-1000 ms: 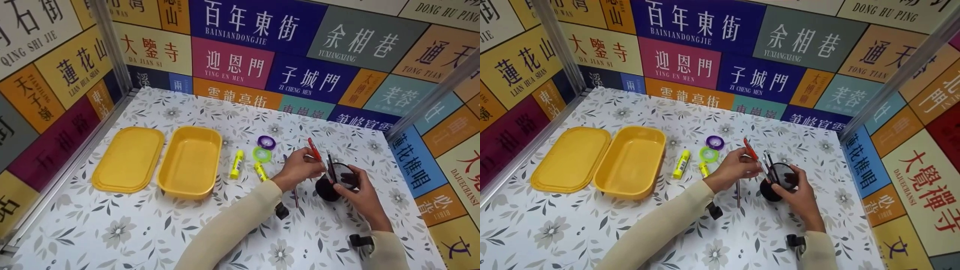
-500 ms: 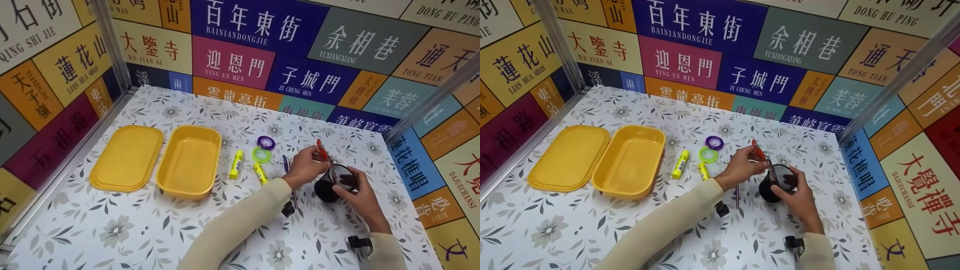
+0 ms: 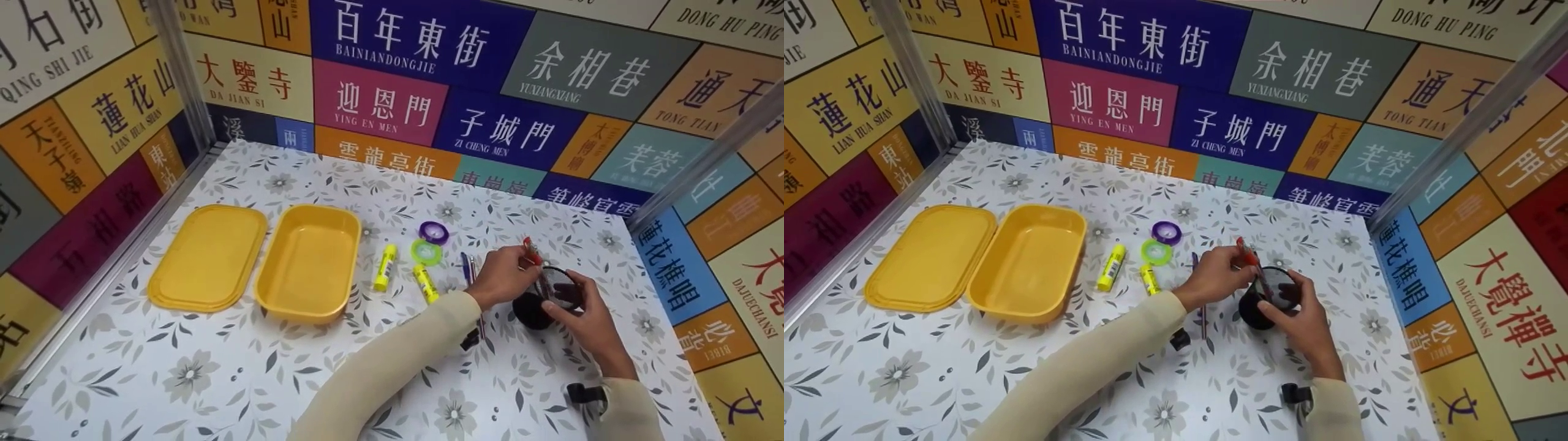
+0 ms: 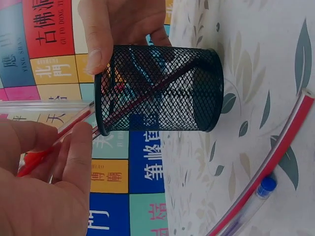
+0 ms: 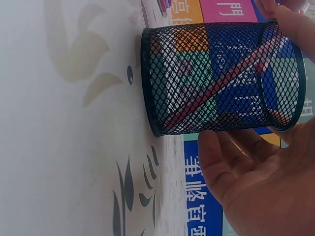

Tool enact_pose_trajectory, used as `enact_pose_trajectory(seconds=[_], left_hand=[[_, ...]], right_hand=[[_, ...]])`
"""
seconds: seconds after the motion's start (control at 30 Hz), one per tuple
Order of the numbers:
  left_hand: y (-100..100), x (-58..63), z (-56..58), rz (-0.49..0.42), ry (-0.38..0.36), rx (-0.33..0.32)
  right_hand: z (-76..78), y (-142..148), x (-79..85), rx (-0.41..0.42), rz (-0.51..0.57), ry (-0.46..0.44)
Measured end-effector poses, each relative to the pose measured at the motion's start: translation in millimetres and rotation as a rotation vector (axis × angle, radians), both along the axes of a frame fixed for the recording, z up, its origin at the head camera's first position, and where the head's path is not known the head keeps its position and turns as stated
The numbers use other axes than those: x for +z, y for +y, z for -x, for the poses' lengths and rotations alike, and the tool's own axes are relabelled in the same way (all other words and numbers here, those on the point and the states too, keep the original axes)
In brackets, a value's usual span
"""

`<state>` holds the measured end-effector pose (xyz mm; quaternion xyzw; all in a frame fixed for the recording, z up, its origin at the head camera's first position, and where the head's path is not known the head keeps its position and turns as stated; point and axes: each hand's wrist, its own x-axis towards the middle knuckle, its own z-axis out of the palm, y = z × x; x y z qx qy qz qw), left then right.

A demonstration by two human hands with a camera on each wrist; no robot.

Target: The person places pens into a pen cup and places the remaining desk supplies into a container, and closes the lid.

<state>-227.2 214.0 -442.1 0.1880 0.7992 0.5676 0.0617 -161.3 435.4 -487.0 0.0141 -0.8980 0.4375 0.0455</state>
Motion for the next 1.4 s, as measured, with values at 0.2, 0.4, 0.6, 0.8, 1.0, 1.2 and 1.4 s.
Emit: enact_pose_trajectory(seconds=[0.2, 0.4, 0.6, 0.8, 1.0, 1.2, 1.4], left_hand=[[-2, -1.7, -1.2, 0.077, 0.009, -0.035], [-5, -2.8, -2.2, 0.150, 0.037, -0.041], [-7, -4.7, -1.2, 0.177, 0.053, -0.055], [-10, -8.8, 0.0, 0.151, 0.037, -0.047], [-18, -14.5, 5.9, 0.118, 0.044, -0.031], [-28, -18.0, 11.7, 0.116, 0.009, 0.027], [-34, -24.4, 14.4, 0.147, -0.041, 0.093]], right_hand=[[0.5, 0, 0.2, -0.003, 0.006, -0.006], [1.2, 0, 1.0, -0.010, -0.006, -0.014], [1.3, -1, 1.0, -0.008, -0.002, -0.008], [0.0, -2, 1.6, -0.001, -0.007, 0.001], [-1.4, -1, 3.3, -0.014, -0.017, -0.025], [-0.1, 1, 4.0, -0.009, -0.025, -0.019], [-2.0, -2, 3.2, -0.014, -0.028, -0.041]])
